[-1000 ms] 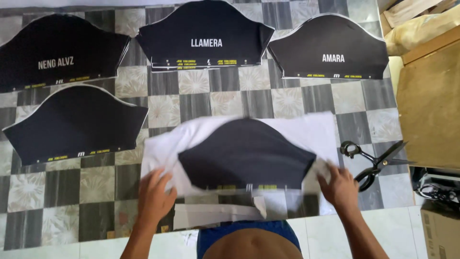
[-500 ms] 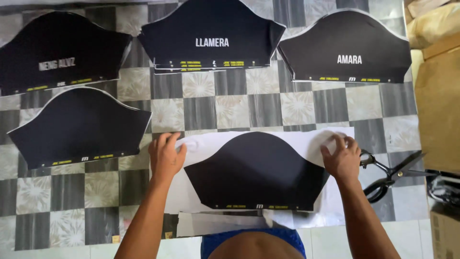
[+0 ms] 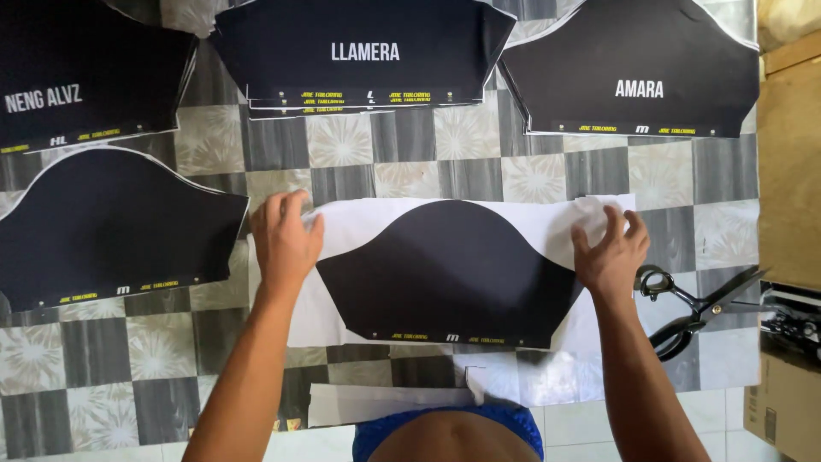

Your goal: The person uses large scissors to cut white fabric along the edge of a black template placed on a tiled floor. After cutting, the person removes the template and places the cut fabric piece aside with other similar pieces.

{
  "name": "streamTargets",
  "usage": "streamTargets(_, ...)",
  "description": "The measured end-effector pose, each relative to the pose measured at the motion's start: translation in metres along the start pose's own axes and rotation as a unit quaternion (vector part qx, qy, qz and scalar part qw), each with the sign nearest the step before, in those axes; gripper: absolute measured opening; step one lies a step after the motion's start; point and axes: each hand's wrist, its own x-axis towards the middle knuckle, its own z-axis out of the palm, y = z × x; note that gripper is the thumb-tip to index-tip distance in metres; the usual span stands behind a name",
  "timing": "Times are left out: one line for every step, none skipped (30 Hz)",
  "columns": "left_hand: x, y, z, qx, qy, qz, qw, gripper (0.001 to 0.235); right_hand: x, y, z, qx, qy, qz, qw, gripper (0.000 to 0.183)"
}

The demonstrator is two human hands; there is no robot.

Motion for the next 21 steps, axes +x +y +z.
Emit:
streamTargets(-0.009,0.003,0.004,-0.019,0.010,0.013,1.000,0.044,0.000,0.000,-0.003,-0.002,0.020,-0.017,1.000,0.066)
streamTargets(-0.018,0.007,0.008,-0.039,0.021,0.027,0.999,0.055,-0.001,0.000,-0.006,-0.003,0.041,-0.035,0.999,0.062)
streamTargets(-0.029,0.013,0.003,-0.037,0.023,0.026,0.999,0.055,0.000,0.001,-0.002,-0.001,0.042,-0.036,0.998,0.062)
streamTargets(-0.041,0.020,-0.003,-0.009,-0.009,0.021,1.000,0.060,0.001,0.003,0.001,-0.001,0.044,-0.063,0.997,0.064)
streamTargets(-0.060,0.029,-0.011,0.015,-0.049,0.019,0.999,0.066,-0.011,0.008,0.000,-0.004,0.040,-0.085,0.996,0.065)
streamTargets(-0.072,0.023,-0.015,0.013,-0.054,0.022,0.998,0.066,-0.025,0.016,-0.007,-0.006,0.037,-0.081,0.996,0.065)
streamTargets(-0.074,0.020,-0.013,0.033,-0.022,0.026,0.999,0.068,-0.028,0.026,-0.013,0.045,0.032,-0.051,0.997,0.062)
streamTargets(-0.077,0.018,-0.012,0.053,0.009,0.030,0.998,0.071,-0.031,0.037,-0.019,0.097,0.028,-0.020,0.995,0.059)
streamTargets(-0.085,0.017,-0.016,0.047,0.008,0.036,0.998,0.071,-0.045,0.060,-0.028,0.091,0.031,-0.014,0.995,0.059)
streamTargets(-0.093,0.015,-0.021,0.032,-0.020,0.012,0.999,0.073,-0.061,0.083,-0.037,0.040,0.127,-0.033,0.991,0.052)
streamTargets(-0.099,0.014,-0.026,0.018,-0.048,-0.014,0.999,0.075,-0.074,0.105,-0.047,-0.012,0.221,-0.056,0.974,0.045)
streamTargets(-0.110,0.009,-0.025,0.011,-0.048,-0.008,0.999,0.075,-0.093,0.126,-0.047,-0.019,0.224,-0.052,0.973,0.045)
streamTargets(-0.118,0.003,-0.023,0.026,-0.063,-0.022,0.997,0.078,-0.111,0.146,-0.045,0.003,0.128,0.134,0.983,0.046)
streamTargets(-0.126,-0.001,-0.021,0.040,-0.078,-0.037,0.995,0.081,-0.129,0.168,-0.044,0.031,0.024,0.311,0.950,0.050)
streamTargets(-0.127,-0.004,-0.021,0.035,-0.076,-0.027,0.996,0.081,-0.133,0.173,-0.043,0.029,0.032,0.319,0.947,0.050)
streamTargets(-0.127,-0.005,-0.022,0.034,-0.054,-0.023,0.998,0.082,-0.137,0.179,-0.042,0.050,0.050,0.254,0.965,0.050)
streamTargets(-0.130,-0.004,-0.020,0.030,-0.035,-0.020,0.999,0.083,-0.144,0.189,-0.044,0.065,0.067,0.189,0.978,0.051)
streamTargets(-0.134,-0.002,-0.024,0.021,-0.035,-0.010,0.999,0.083,-0.145,0.194,-0.045,0.059,0.074,0.197,0.976,0.051)
streamTargets(-0.133,0.001,-0.027,0.008,-0.016,0.005,1.000,0.081,-0.144,0.200,-0.047,0.059,0.039,0.249,0.966,0.054)
streamTargets(-0.131,0.003,-0.030,-0.005,0.003,0.020,1.000,0.078,-0.142,0.206,-0.048,0.060,0.003,0.301,0.952,0.057)
streamTargets(-0.134,0.015,-0.032,-0.012,0.002,0.031,0.999,0.078,-0.144,0.217,-0.046,0.056,0.010,0.312,0.948,0.057)
